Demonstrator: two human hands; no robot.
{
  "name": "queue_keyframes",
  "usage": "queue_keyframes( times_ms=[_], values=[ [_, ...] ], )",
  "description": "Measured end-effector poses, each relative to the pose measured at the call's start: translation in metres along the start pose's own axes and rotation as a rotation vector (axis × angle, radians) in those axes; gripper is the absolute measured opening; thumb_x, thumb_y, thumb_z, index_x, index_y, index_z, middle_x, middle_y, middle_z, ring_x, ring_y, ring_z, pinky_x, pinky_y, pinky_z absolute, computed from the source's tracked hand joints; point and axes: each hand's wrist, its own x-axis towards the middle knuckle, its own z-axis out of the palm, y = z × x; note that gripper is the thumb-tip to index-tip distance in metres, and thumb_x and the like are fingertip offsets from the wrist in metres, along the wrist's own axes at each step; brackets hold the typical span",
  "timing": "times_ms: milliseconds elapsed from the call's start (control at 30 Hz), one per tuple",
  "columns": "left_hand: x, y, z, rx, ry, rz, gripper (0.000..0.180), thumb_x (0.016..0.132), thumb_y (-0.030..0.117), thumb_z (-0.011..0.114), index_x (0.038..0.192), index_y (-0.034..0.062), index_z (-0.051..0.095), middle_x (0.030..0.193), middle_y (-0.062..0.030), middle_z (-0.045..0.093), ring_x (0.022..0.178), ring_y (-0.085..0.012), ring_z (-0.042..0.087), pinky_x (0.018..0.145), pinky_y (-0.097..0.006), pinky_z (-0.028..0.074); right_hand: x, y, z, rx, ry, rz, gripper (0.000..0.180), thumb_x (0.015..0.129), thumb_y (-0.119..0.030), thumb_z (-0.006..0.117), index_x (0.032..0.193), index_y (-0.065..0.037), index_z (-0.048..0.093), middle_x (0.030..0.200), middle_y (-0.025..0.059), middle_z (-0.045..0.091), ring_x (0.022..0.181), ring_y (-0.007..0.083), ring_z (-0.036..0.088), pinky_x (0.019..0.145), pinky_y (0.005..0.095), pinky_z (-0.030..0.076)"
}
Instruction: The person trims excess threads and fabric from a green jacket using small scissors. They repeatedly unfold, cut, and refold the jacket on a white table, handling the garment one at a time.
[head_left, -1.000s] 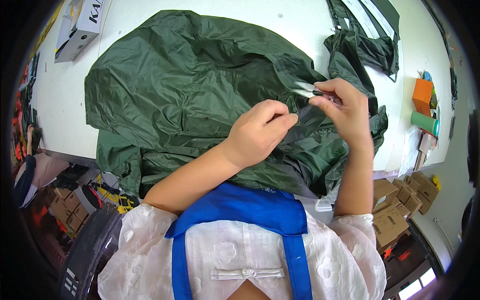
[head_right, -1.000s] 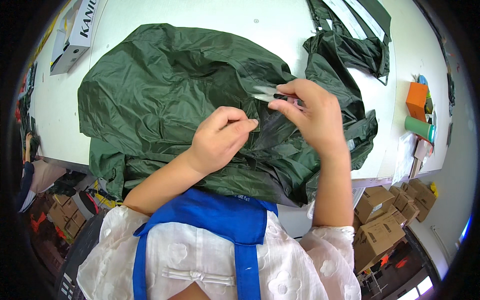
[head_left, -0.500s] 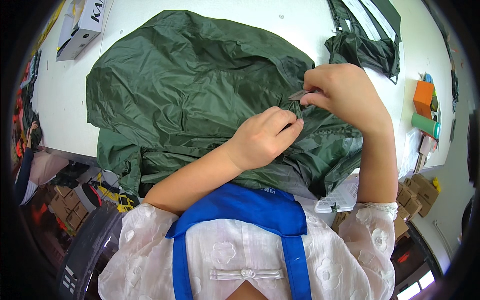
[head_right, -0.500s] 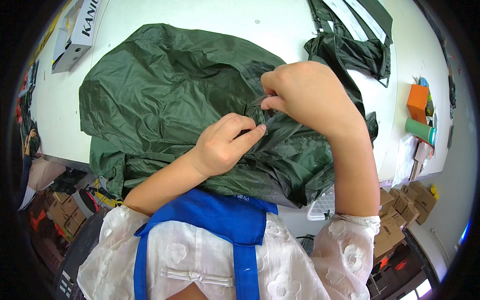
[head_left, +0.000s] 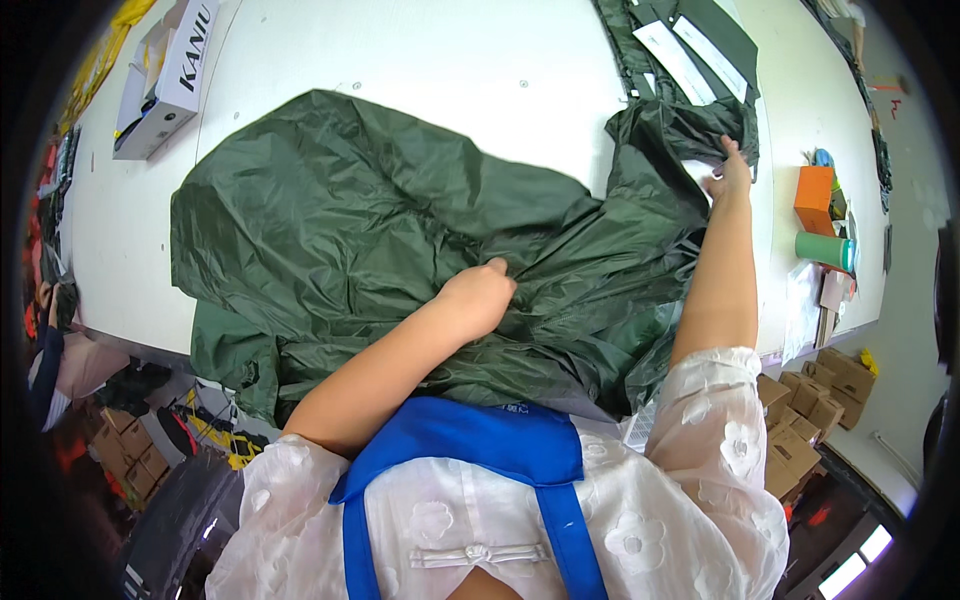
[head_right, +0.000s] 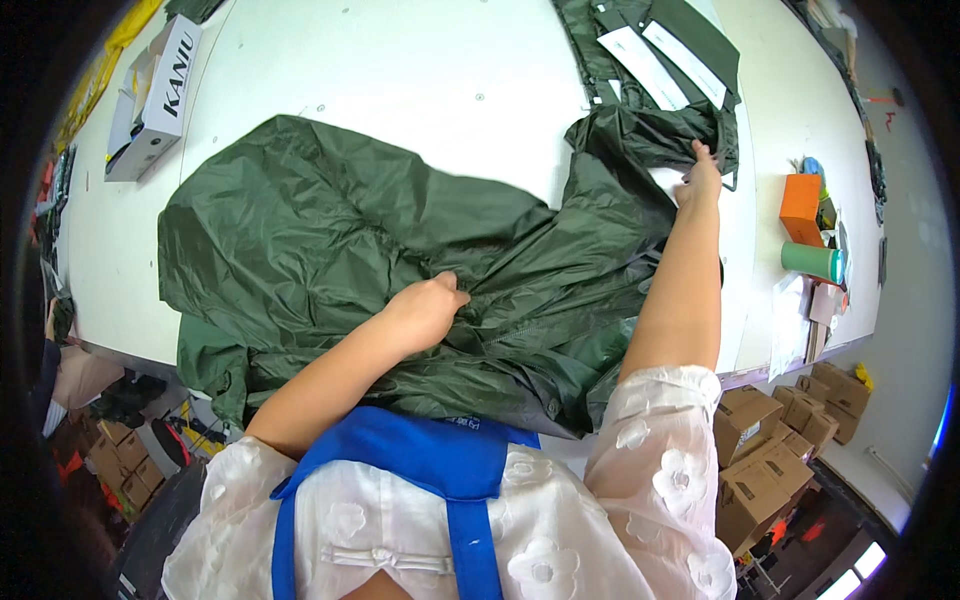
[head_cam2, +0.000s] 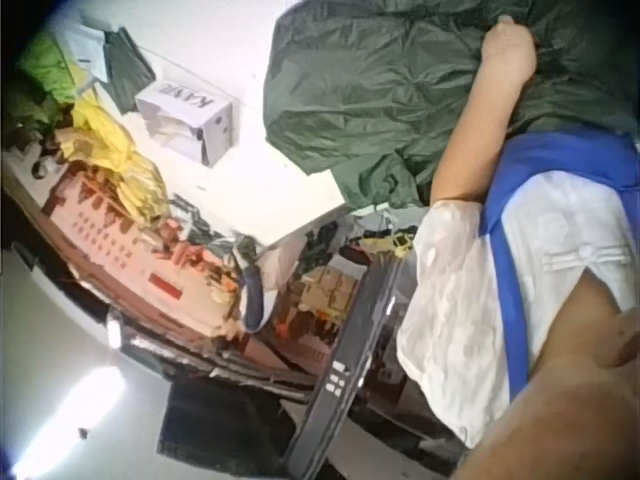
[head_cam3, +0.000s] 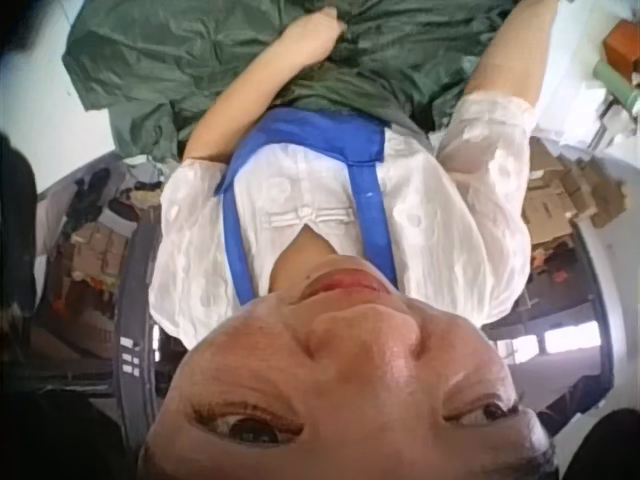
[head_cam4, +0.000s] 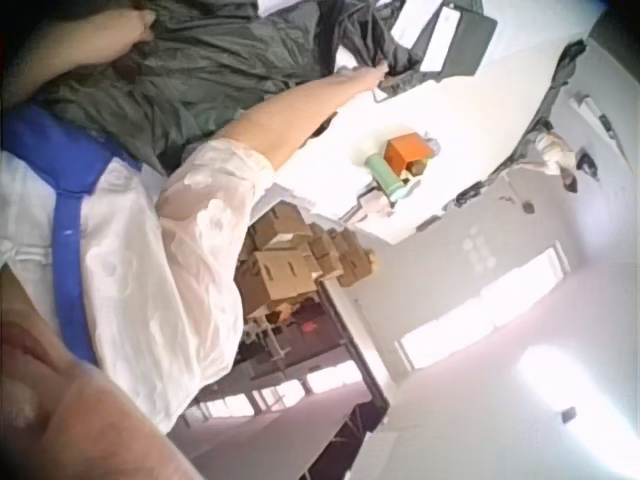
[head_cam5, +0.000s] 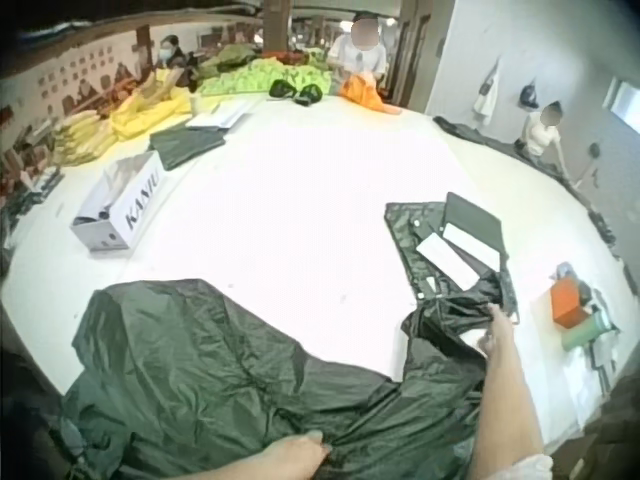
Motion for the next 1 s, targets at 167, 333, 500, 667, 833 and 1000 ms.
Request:
queue_keyframes(
  times_ms=[167, 333, 500, 667, 833, 1000],
  values=[
    [0.005, -0.006, -0.003, -0.002, -0.173, -0.013, 0.031, 0.082, 0.004, 0.052, 0.11, 0.0044, 0.065, 0.106, -0.0218, 0.056, 0.093, -0.0349, 0.062, 0.08, -0.04, 0.051, 0.048, 0.017, -0.013, 0.285, -0.055, 0.133, 0.021, 0.096, -0.024, 0.05, 0.098, -0.008, 0.063, 0.087, 0.0035, 0.058, 0.081, 0.0174, 0.047, 0.079, 0.0361, 0.039],
    [-0.015, 0.016, -0.067, -0.274, 0.329, 0.125, 0.045, 0.082, 0.013, 0.062, 0.126, 0.006, 0.053, 0.117, -0.0207, 0.055, 0.104, -0.0313, 0.057, 0.085, -0.037, 0.049, -0.123, -0.048, 0.01, 0.449, -0.679, -0.473, 0.031, 0.096, -0.018, 0.048, 0.115, 0.004, 0.059, 0.102, 0.0043, 0.061, 0.084, 0.0107, 0.05, 0.079, 0.0237, 0.04],
    [-0.029, 0.045, -0.128, -1.709, 0.504, 0.37, 0.057, 0.087, 0.023, 0.064, 0.133, 0.0008, 0.04, 0.124, -0.0095, 0.054, 0.112, -0.0195, 0.053, 0.09, -0.035, 0.048, -0.239, -0.014, -0.032, 0.002, -1.164, -0.448, 0.034, 0.093, -0.018, 0.052, 0.118, 0.005, 0.055, 0.11, 0.0047, 0.059, 0.095, 0.0094, 0.05, 0.085, 0.0235, 0.038],
    [-0.066, 0.056, -0.126, -1.843, 0.568, 0.223, 0.047, 0.086, 0.005, 0.06, 0.13, 0.0038, 0.041, 0.117, -0.0063, 0.055, 0.103, -0.0155, 0.057, 0.087, -0.03, 0.049, -0.295, 0.004, -0.045, 0.015, -1.149, -0.409, 0.027, 0.093, -0.015, 0.051, 0.108, 0.006, 0.059, 0.108, 0.0068, 0.059, 0.092, 0.0104, 0.05, 0.083, 0.024, 0.038],
    [-0.094, 0.064, -0.1, -1.537, 0.594, 0.298, 0.059, 0.08, -0.005, 0.064, 0.132, 0.0018, 0.039, 0.125, -0.0083, 0.05, 0.115, -0.0158, 0.05, 0.096, -0.031, 0.043, -0.333, 0.005, -0.064, 0.173, -0.905, -0.364, 0.025, 0.096, -0.014, 0.046, 0.106, 0.004, 0.06, 0.103, 0.007, 0.06, 0.076, 0.0065, 0.049, 0.065, 0.0194, 0.038],
    [-0.119, 0.072, -0.082, -1.289, 0.414, 0.36, 0.069, 0.073, -0.012, 0.061, 0.137, 0.0025, 0.038, 0.124, -0.0079, 0.049, 0.116, -0.0148, 0.048, 0.098, -0.029, 0.041, -0.383, -0.022, -0.074, -0.024, -0.89, -0.477, 0.027, 0.087, -0.002, 0.058, 0.114, 0.001, 0.058, 0.099, 0.0007, 0.06, 0.07, 0.0011, 0.045, 0.064, 0.0157, 0.037]
  ],
)
